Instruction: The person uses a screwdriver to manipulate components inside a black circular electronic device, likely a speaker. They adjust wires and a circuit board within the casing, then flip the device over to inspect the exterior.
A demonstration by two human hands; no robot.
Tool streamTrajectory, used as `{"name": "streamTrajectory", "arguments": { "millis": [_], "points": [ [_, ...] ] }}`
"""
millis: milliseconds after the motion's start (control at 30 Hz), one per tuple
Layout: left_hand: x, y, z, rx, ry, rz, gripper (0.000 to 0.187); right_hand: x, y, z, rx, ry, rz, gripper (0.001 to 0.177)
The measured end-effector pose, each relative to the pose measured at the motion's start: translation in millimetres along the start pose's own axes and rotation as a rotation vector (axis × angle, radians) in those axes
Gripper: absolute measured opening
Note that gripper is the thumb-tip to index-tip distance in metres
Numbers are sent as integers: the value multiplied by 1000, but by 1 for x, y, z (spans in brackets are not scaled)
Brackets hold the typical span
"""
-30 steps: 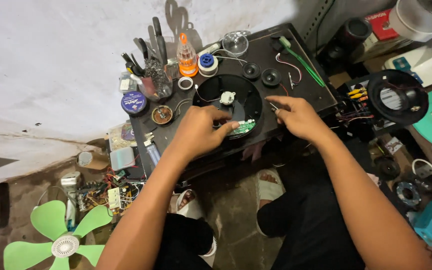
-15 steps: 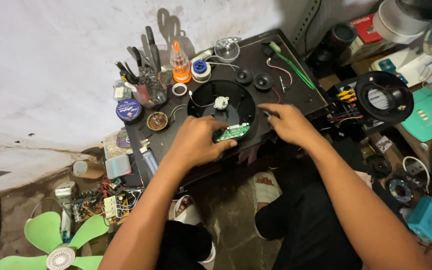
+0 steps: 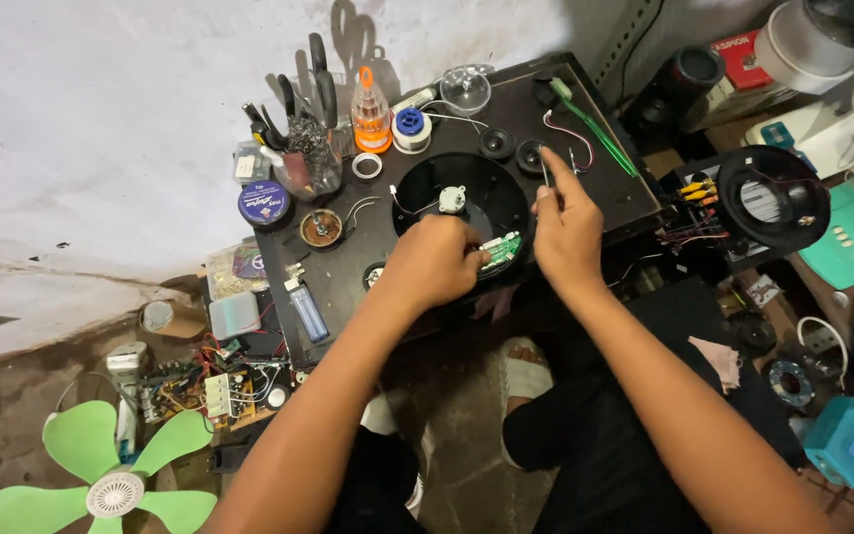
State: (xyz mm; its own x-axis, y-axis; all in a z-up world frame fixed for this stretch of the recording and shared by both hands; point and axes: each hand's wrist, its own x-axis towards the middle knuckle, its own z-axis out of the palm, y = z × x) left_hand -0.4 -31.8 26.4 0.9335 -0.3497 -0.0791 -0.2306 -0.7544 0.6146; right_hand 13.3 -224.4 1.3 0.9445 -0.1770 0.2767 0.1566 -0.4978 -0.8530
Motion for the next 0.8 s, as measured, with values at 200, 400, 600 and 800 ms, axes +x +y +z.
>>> {"name": "streamTrajectory", "arguments": {
  "millis": [200,400,600,800],
  "points": [
    [7,17,0,-83,-16,-42,26,14,9,12,-19,116,-82,47],
    [21,19,-1,-131,-38,-80,23,20,-7,16,-7,145,-102,47],
    [16,29,-10,-209,-47,-113,20,22,37,25,48,202,-141,49],
    [11,33,-13,-237,-30,-144,21,24,45,29,78,179,-157,49]
  ]
}}
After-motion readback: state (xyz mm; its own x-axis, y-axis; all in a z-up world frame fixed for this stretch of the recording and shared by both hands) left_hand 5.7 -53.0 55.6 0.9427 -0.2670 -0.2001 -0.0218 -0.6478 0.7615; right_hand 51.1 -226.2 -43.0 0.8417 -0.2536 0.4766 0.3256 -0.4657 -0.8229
